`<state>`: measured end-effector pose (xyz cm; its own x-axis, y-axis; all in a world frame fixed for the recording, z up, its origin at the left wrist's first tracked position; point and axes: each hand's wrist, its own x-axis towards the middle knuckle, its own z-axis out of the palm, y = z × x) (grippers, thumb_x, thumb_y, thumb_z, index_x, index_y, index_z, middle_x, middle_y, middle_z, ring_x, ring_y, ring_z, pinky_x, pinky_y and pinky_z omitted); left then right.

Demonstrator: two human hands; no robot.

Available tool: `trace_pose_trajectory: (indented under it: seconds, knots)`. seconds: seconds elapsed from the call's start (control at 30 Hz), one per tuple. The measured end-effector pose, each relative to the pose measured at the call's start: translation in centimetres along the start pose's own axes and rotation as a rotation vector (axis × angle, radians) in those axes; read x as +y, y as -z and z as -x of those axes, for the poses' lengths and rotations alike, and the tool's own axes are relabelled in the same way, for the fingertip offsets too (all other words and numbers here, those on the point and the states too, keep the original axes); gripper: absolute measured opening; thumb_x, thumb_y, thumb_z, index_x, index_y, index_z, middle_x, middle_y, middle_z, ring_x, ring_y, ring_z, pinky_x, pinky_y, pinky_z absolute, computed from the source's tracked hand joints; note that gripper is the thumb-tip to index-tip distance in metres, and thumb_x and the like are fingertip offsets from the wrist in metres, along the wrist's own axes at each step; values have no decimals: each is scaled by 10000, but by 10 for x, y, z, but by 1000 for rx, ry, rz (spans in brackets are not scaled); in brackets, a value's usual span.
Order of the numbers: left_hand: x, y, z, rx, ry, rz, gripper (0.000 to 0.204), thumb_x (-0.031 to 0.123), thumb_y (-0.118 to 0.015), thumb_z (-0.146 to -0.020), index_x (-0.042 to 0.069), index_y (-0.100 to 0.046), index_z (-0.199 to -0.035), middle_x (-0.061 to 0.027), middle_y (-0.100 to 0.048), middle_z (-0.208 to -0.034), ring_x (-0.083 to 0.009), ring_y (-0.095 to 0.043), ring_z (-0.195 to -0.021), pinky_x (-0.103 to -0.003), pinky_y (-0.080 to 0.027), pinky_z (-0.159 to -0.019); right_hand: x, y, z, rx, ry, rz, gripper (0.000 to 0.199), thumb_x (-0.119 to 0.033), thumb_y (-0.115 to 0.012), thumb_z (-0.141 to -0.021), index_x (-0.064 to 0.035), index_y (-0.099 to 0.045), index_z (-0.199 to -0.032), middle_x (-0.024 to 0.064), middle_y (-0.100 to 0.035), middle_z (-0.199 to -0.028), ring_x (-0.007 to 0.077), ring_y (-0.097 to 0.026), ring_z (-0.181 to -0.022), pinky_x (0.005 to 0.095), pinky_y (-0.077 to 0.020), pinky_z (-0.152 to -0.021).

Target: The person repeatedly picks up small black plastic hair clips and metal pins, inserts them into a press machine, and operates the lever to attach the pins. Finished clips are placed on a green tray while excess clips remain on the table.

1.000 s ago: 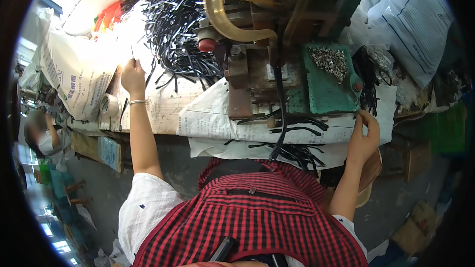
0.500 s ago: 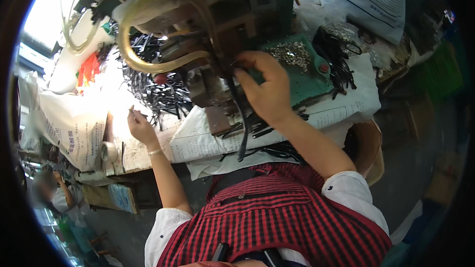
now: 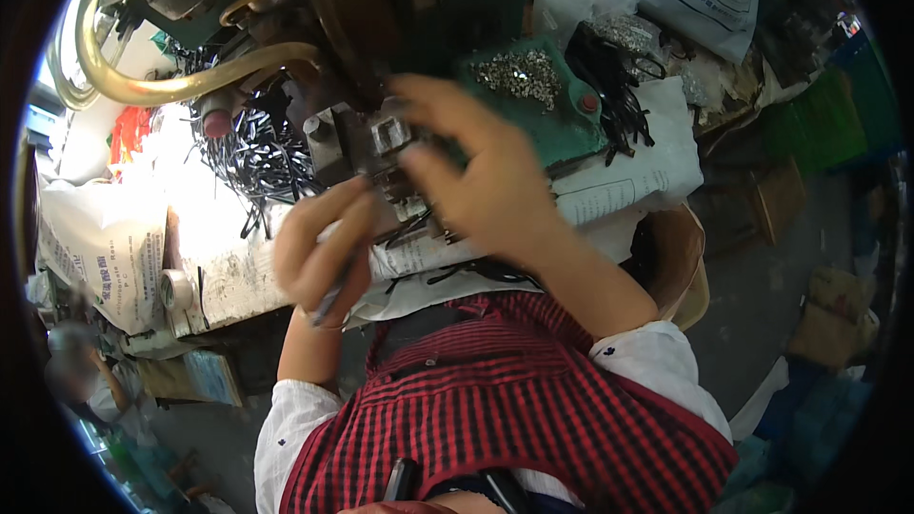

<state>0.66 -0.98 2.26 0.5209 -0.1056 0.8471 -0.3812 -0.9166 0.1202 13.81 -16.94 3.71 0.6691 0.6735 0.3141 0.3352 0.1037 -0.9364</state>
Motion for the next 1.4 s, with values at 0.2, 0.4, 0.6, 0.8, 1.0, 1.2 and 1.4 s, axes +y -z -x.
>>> trace_pose_trajectory:
  seconds: [0.2, 0.4, 0.6, 0.8, 1.0, 1.2, 1.4]
  knots:
    - [-4, -30, -11, -95, -142, -81, 246, 61, -748, -740, 35, -756, -984, -80, -722, -1024, -108, -580, -611, -258, -443, -523, 115, 66, 25, 343, -111, 746, 321, -46, -630, -933, -30, -696, -1247, 185, -722, -1206, 331, -696, -1120, 395, -519, -990]
    - [-8, -33, -7, -37, -111, -68, 244, 34, -734, -721, 48, -765, -963, -79, -732, -972, -106, -576, -587, -266, -444, -505, 113, 84, 0, 571, 59, 370, 212, -37, -650, -941, -28, -704, -1147, 139, -732, -1096, 262, -704, -1051, 331, -515, -947]
    - [0, -28, -9, -83, -45, -58, 287, -9, -817, -706, 76, -761, -975, -72, -756, -973, -154, -650, -624, -282, -507, -533, 118, 80, 30, 291, -31, 807, 142, -59, -734, -853, -44, -707, -992, 121, -693, -985, 304, -669, -944, 389, -521, -863]
    - [7, -18, -4, -67, 134, 73, 195, 28, -790, -769, 55, -765, -961, -82, -748, -997, -152, -658, -647, -287, -522, -575, 124, 51, 12, 374, -65, 1103, 109, -137, -763, -820, -74, -707, -889, 102, -654, -964, 348, -624, -993, 474, -506, -837]
    - [-18, 28, 38, -207, 840, 117, 109, -30, -745, -854, 0, -749, -958, -94, -676, -811, -194, -667, -746, -305, -514, -664, 129, 60, 19, 449, -58, 989, 104, -141, -726, -862, -67, -716, -934, 136, -711, -939, 357, -681, -926, 475, -532, -800]
    - [41, 3, 105, -786, 780, 394, 335, 263, -777, -905, 63, -701, -1162, -139, -680, -995, -334, -683, -892, -419, -556, -797, 128, 58, 21, 498, -52, 658, 161, -100, -686, -951, -26, -731, -1088, 152, -738, -986, 295, -720, -900, 375, -541, -842]
    - [0, 60, 59, -223, 873, 117, 109, 11, -771, -860, 14, -754, -968, -83, -672, -776, -198, -677, -706, -334, -543, -693, 116, 72, 44, 537, -15, 700, 147, -74, -678, -963, -29, -750, -1082, 126, -740, -1021, 274, -699, -972, 353, -521, -900]
